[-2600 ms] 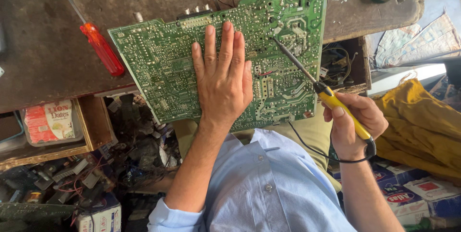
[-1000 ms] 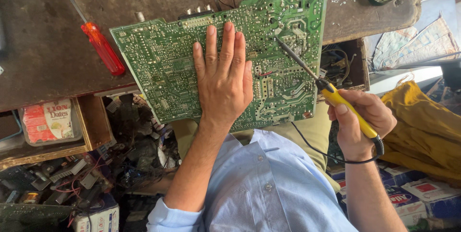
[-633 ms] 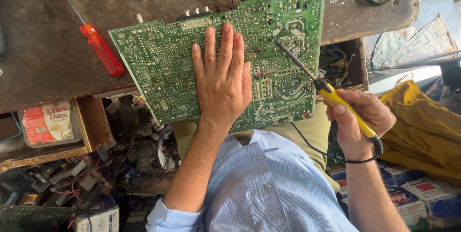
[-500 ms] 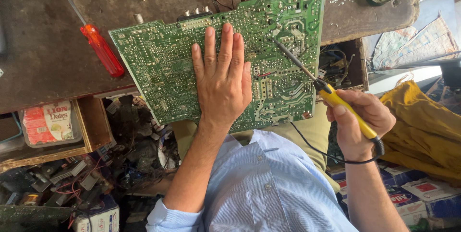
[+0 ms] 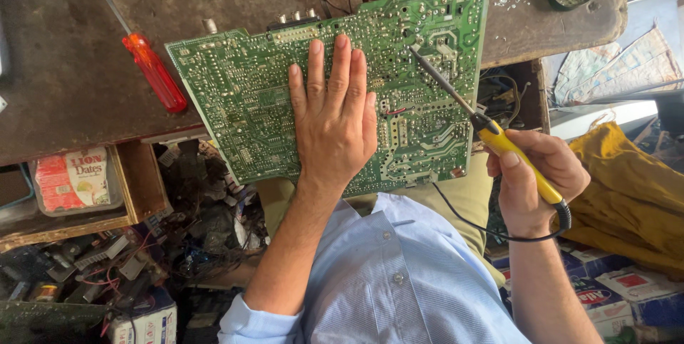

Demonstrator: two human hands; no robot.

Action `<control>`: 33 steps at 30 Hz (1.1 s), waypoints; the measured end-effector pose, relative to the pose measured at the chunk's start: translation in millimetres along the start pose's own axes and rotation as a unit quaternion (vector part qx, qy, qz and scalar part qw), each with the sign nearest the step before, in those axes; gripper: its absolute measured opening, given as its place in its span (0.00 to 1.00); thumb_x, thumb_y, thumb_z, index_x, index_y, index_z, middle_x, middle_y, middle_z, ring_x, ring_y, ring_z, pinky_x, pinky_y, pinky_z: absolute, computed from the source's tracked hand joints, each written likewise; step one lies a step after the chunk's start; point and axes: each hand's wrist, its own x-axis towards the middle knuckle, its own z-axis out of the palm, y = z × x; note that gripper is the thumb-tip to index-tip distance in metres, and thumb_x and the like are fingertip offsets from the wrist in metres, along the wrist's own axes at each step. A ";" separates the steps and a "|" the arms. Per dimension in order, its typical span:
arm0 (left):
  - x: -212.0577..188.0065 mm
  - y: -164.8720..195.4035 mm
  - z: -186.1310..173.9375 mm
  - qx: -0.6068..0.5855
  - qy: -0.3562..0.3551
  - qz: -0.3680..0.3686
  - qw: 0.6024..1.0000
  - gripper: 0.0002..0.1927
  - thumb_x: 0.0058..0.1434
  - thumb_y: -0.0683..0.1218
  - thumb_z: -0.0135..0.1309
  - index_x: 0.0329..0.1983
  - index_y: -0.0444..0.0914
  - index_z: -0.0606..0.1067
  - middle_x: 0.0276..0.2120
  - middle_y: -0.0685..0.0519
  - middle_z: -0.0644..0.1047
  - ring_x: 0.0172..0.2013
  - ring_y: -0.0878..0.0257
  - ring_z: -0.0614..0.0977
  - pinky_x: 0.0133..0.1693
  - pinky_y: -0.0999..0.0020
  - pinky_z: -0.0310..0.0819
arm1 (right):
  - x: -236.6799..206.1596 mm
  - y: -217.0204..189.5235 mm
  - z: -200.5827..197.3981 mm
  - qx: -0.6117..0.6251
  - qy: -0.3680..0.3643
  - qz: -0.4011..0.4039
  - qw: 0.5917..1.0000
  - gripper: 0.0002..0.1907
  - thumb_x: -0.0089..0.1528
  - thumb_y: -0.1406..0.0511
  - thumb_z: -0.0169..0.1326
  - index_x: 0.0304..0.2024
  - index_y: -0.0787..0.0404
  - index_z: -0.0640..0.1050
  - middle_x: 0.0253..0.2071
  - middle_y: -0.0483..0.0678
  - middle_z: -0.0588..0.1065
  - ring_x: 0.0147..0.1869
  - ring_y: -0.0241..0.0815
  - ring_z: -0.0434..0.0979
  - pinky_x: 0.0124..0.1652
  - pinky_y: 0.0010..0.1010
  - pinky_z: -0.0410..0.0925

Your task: The person uses a soldering iron to reflow solder joints on a green circuit board. The left hand stabilizes the board while the right hand moves the iron across multiple connection points. The board remains on the work surface throughout the clip.

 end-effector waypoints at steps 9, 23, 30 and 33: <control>-0.6 -2.0 1.5 -0.002 -0.003 0.000 1.000 0.29 0.77 0.50 0.47 0.76 0.34 0.60 0.76 0.46 0.57 0.77 0.43 0.53 0.76 0.39 0.36 | 2.5 -5.2 1.5 -0.028 -0.007 0.010 1.000 0.10 0.71 0.68 0.60 0.46 0.73 0.77 0.35 0.54 0.79 0.30 0.34 0.77 0.32 0.21 0.70; 1.0 2.4 -0.8 0.000 0.004 0.002 1.000 0.30 0.76 0.50 0.49 0.77 0.35 0.59 0.77 0.46 0.56 0.77 0.43 0.53 0.76 0.38 0.38 | 0.8 -5.6 0.5 0.075 0.018 -0.004 0.997 0.12 0.70 0.68 0.60 0.47 0.74 0.76 0.37 0.58 0.79 0.29 0.37 0.77 0.30 0.22 0.70; 2.5 9.0 -7.1 0.006 0.008 0.004 1.000 0.31 0.75 0.50 0.48 0.78 0.36 0.58 0.77 0.47 0.56 0.78 0.42 0.54 0.76 0.37 0.41 | -8.1 -10.9 -12.7 0.051 0.040 -0.049 0.997 0.12 0.71 0.68 0.61 0.48 0.75 0.76 0.40 0.58 0.79 0.34 0.38 0.80 0.33 0.23 0.72; 4.0 9.9 -6.9 0.003 0.012 0.003 1.000 0.31 0.76 0.50 0.48 0.78 0.36 0.58 0.77 0.47 0.56 0.77 0.42 0.54 0.76 0.37 0.41 | -12.7 -15.1 -16.4 0.029 0.035 -0.053 0.998 0.13 0.71 0.68 0.61 0.48 0.75 0.76 0.38 0.57 0.79 0.34 0.38 0.80 0.33 0.23 0.72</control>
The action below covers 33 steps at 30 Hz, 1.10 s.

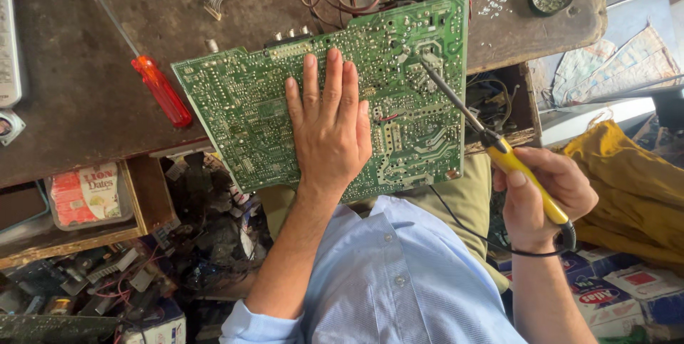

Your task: The person uses a soldering iron to reflow solder joints on a green circuit board. The left hand stabilizes the board while the right hand moves the iron across multiple connection points. The board remains on the work surface throughout the clip.

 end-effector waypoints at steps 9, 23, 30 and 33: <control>5.5 -1.7 -6.2 -0.004 -0.001 -0.014 1.000 0.30 0.76 0.50 0.48 0.77 0.37 0.59 0.77 0.47 0.56 0.77 0.42 0.56 0.75 0.37 0.43 | -5.6 -8.7 4.7 -0.045 -0.004 -0.007 0.999 0.12 0.71 0.69 0.62 0.49 0.74 0.77 0.39 0.55 0.79 0.34 0.37 0.80 0.35 0.23 0.73; 12.2 -15.0 -18.7 0.026 -0.042 0.034 0.998 0.32 0.75 0.53 0.49 0.76 0.35 0.60 0.76 0.45 0.58 0.75 0.42 0.58 0.73 0.34 0.45 | -0.8 -26.4 45.8 -0.057 0.012 -0.017 0.998 0.13 0.71 0.69 0.63 0.51 0.72 0.75 0.41 0.56 0.79 0.35 0.40 0.80 0.36 0.26 0.75; 8.9 -9.2 -7.7 0.014 -0.036 0.024 0.999 0.31 0.75 0.53 0.50 0.77 0.36 0.60 0.76 0.47 0.57 0.76 0.43 0.57 0.73 0.34 0.44 | 25.8 -19.6 22.3 -0.110 -0.066 -0.050 0.990 0.11 0.71 0.68 0.62 0.50 0.71 0.77 0.40 0.57 0.79 0.35 0.40 0.81 0.36 0.26 0.75; 6.8 -6.9 -6.8 0.004 -0.039 0.012 0.999 0.31 0.76 0.53 0.50 0.77 0.36 0.59 0.77 0.48 0.57 0.77 0.43 0.56 0.74 0.34 0.42 | 27.1 -21.8 20.5 -0.123 -0.081 -0.046 0.988 0.09 0.71 0.69 0.63 0.48 0.71 0.78 0.39 0.57 0.79 0.35 0.39 0.81 0.35 0.25 0.75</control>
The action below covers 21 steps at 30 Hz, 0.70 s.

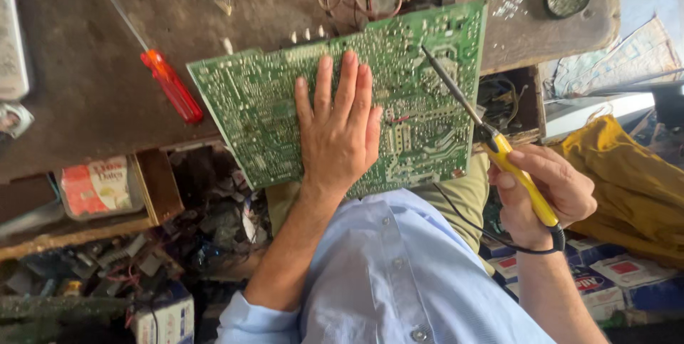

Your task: The person uses a soldering iron to reflow solder joints on a green circuit board. The left hand stabilizes the board while the right hand moves the iron across multiple connection points. The board remains on the work surface throughout the clip.

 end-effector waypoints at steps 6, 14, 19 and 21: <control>-2.1 0.4 1.3 0.009 0.000 0.006 1.000 0.31 0.76 0.53 0.49 0.78 0.36 0.59 0.77 0.48 0.56 0.77 0.44 0.55 0.75 0.35 0.40 | -15.9 0.6 -0.1 -0.056 0.005 -0.038 0.998 0.07 0.68 0.72 0.63 0.46 0.71 0.78 0.37 0.57 0.80 0.35 0.39 0.82 0.37 0.23 0.73; -2.4 1.2 2.1 0.013 -0.001 0.009 1.000 0.31 0.76 0.53 0.49 0.77 0.36 0.59 0.77 0.47 0.57 0.77 0.42 0.55 0.74 0.34 0.40 | -18.0 -9.5 9.9 -0.103 -0.024 -0.057 0.993 0.10 0.63 0.73 0.64 0.45 0.71 0.78 0.36 0.58 0.79 0.32 0.37 0.79 0.32 0.20 0.69; -1.6 1.8 -0.4 0.014 0.001 0.010 1.000 0.31 0.76 0.53 0.50 0.76 0.36 0.60 0.76 0.47 0.57 0.76 0.42 0.56 0.74 0.34 0.41 | -8.9 -17.4 15.1 -0.145 -0.038 -0.080 0.985 0.09 0.59 0.73 0.63 0.41 0.69 0.79 0.33 0.56 0.79 0.24 0.32 0.73 0.24 0.19 0.62; -2.0 2.1 0.0 0.015 0.002 0.010 1.000 0.31 0.76 0.53 0.50 0.76 0.36 0.60 0.76 0.47 0.57 0.76 0.42 0.56 0.74 0.34 0.41 | -8.0 -18.8 16.7 -0.155 -0.036 -0.080 0.984 0.09 0.58 0.73 0.63 0.40 0.69 0.79 0.32 0.55 0.79 0.25 0.32 0.72 0.24 0.19 0.61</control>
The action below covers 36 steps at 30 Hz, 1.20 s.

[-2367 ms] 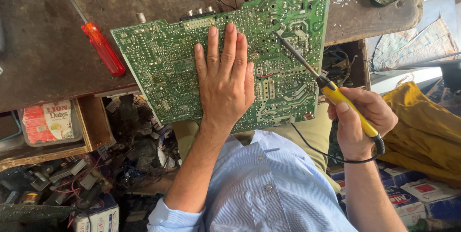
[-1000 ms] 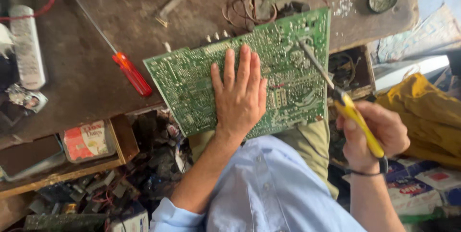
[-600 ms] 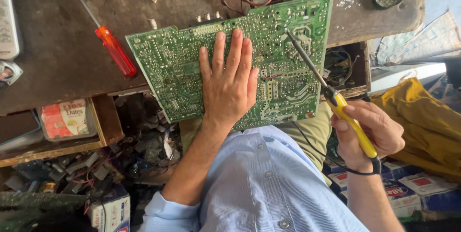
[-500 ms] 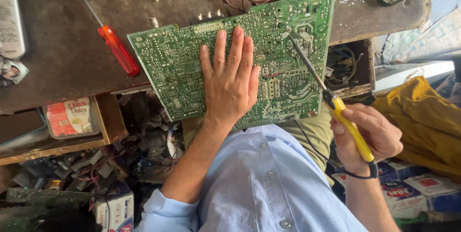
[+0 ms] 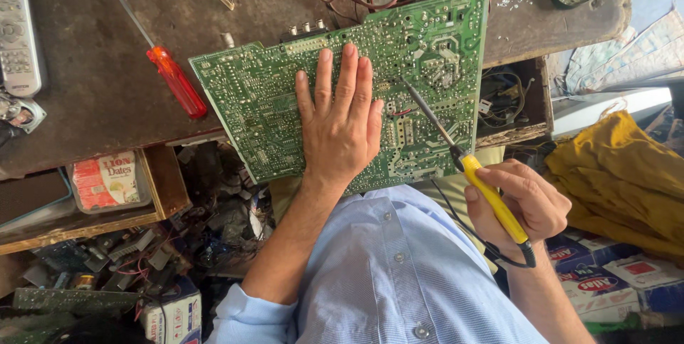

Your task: The person uses a soldering iron to reflow solder joints on a green circuit board. The left hand stabilizes the board while the right hand moves the iron across multiple connection points. The board remains on the work surface throughout the clip.

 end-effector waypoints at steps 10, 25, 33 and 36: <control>-2.5 -3.5 6.6 -0.003 0.000 0.001 1.000 0.30 0.76 0.53 0.48 0.76 0.36 0.61 0.76 0.47 0.57 0.76 0.44 0.55 0.74 0.35 0.38 | -2.5 8.1 2.6 -0.009 0.011 0.008 1.000 0.08 0.63 0.72 0.63 0.43 0.70 0.79 0.35 0.55 0.79 0.27 0.33 0.76 0.27 0.18 0.64; -0.9 -1.6 2.8 0.004 0.001 0.003 1.000 0.30 0.76 0.53 0.49 0.76 0.35 0.61 0.76 0.46 0.58 0.76 0.42 0.57 0.73 0.34 0.40 | -3.3 32.2 -12.7 -0.020 0.085 0.044 0.995 0.13 0.71 0.67 0.67 0.46 0.73 0.80 0.37 0.53 0.80 0.38 0.34 0.81 0.40 0.19 0.73; -1.8 -2.3 4.2 0.005 0.001 0.005 1.000 0.31 0.76 0.53 0.49 0.76 0.35 0.61 0.76 0.46 0.58 0.76 0.42 0.56 0.74 0.34 0.40 | 2.5 22.8 -6.8 -0.039 0.054 0.025 0.997 0.11 0.65 0.67 0.66 0.42 0.71 0.80 0.36 0.55 0.80 0.28 0.31 0.75 0.30 0.18 0.65; -2.2 -3.4 7.4 0.008 0.005 0.009 1.000 0.31 0.76 0.53 0.49 0.76 0.35 0.60 0.76 0.46 0.58 0.76 0.42 0.56 0.73 0.34 0.40 | 6.6 17.7 -0.4 -0.023 0.035 0.006 0.999 0.09 0.64 0.69 0.65 0.42 0.70 0.79 0.35 0.55 0.80 0.27 0.31 0.75 0.27 0.18 0.64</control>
